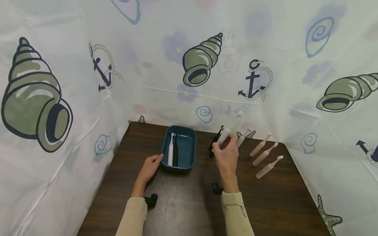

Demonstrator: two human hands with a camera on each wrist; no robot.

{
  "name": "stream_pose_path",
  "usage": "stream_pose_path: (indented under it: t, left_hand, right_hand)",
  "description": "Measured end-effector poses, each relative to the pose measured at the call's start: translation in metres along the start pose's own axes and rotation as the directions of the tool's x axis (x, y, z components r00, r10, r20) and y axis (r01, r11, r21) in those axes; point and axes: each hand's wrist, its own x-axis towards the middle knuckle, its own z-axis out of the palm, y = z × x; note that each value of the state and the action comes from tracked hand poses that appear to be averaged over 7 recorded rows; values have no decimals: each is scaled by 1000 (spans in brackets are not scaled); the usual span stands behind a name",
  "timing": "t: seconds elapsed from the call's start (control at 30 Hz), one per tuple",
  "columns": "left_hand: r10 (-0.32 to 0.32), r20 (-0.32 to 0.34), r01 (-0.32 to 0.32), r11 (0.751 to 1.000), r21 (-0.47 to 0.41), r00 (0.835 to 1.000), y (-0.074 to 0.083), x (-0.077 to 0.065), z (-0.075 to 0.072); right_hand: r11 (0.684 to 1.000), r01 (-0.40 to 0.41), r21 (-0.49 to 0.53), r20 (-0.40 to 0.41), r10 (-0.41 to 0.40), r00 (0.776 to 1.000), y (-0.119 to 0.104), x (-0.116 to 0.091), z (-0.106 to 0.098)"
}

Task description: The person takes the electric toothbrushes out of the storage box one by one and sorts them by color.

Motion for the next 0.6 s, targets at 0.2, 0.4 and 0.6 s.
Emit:
stream_pose_path:
  t: [0.2,0.4,0.6]
  left_hand:
    - [9,-10,-9,1000,5,1000,3,0,2]
    - [22,-12,-22,1000,6,1000,3,1,3]
    - [20,-9,-20,1000,-10,1000,0,2,4]
  right_hand:
    - [1000,-14,2,-51,14,999,17,7,-19]
    - [998,-56,-20,-77,54,996,50,12,-29]
    - [993,-116,-22,-86,114,990,82,14,-32]
